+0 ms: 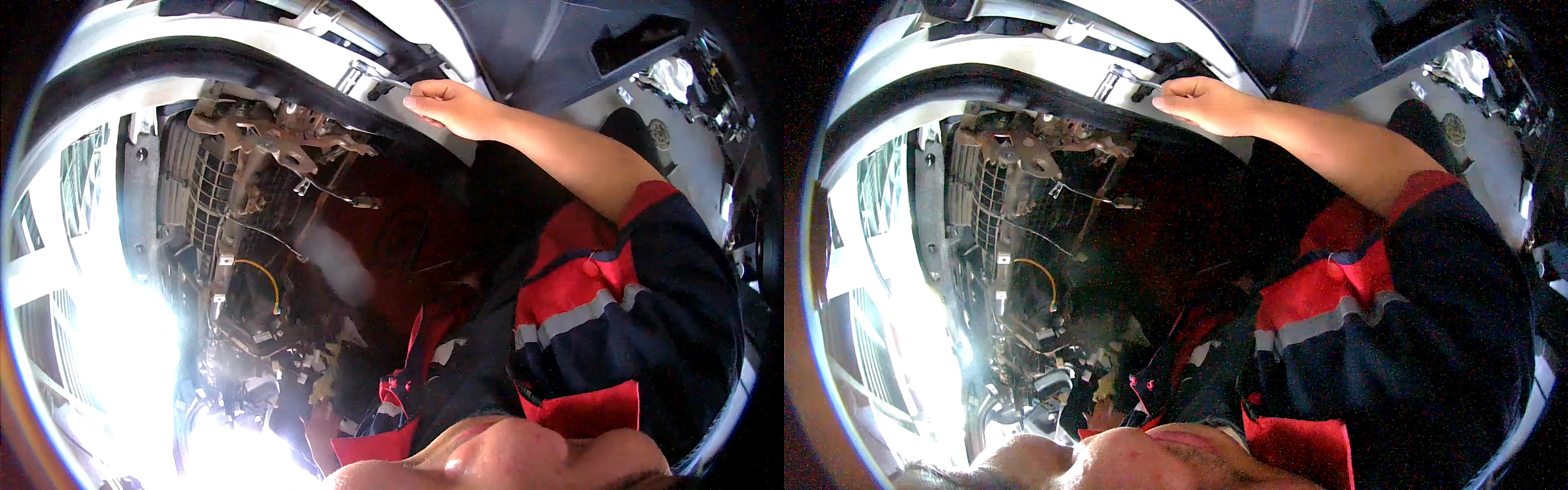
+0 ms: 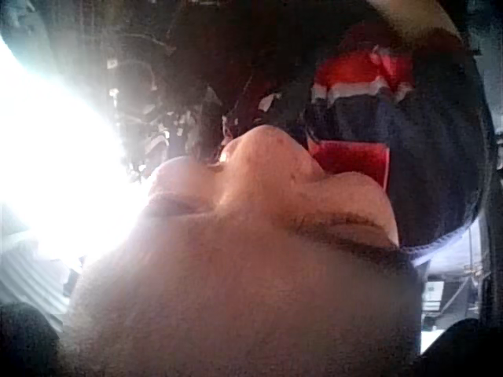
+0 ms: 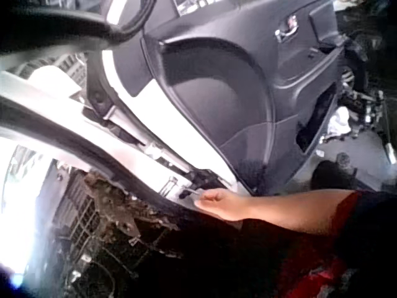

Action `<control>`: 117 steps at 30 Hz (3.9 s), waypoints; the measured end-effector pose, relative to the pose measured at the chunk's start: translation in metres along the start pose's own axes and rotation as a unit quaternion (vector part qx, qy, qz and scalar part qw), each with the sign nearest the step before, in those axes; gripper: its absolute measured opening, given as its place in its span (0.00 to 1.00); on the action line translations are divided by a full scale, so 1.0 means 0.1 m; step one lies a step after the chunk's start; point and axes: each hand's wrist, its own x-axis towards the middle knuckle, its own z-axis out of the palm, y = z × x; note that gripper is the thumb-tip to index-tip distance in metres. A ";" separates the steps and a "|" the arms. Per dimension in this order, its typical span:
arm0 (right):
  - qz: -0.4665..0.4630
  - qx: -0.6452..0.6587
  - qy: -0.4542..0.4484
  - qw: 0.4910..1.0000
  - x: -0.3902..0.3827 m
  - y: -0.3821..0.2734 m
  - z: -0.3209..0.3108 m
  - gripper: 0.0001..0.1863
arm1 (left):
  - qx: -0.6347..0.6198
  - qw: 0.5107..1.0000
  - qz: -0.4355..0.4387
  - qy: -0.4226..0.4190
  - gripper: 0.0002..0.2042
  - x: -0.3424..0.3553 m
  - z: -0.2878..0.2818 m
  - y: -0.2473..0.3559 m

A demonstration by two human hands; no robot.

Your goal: The person is sitting on the floor of a car's footwell, using a socket wrench to tighten bolts on a metal bracket attached to the vehicle's chassis. They also use their hands to adjust and connect electrical wiring harnesses and connectors within the exposed dashboard area.

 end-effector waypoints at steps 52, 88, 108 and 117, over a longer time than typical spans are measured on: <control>0.042 0.107 -0.259 0.959 0.08 -0.56 -0.36 0.12 | 0.578 0.738 0.130 0.324 0.12 0.48 -2.45 3.25; 0.076 -0.313 -0.114 0.940 0.29 -0.30 -0.18 0.20 | 0.590 0.757 0.097 0.264 0.09 0.53 -2.61 3.46; 0.037 -0.289 -0.119 0.949 0.25 -0.10 -0.19 0.20 | 0.575 0.754 0.129 0.290 0.09 0.63 -2.58 3.34; -0.042 -0.370 -0.129 0.919 0.33 0.06 -0.18 0.13 | 0.537 0.771 0.164 0.300 0.10 0.59 -2.64 3.35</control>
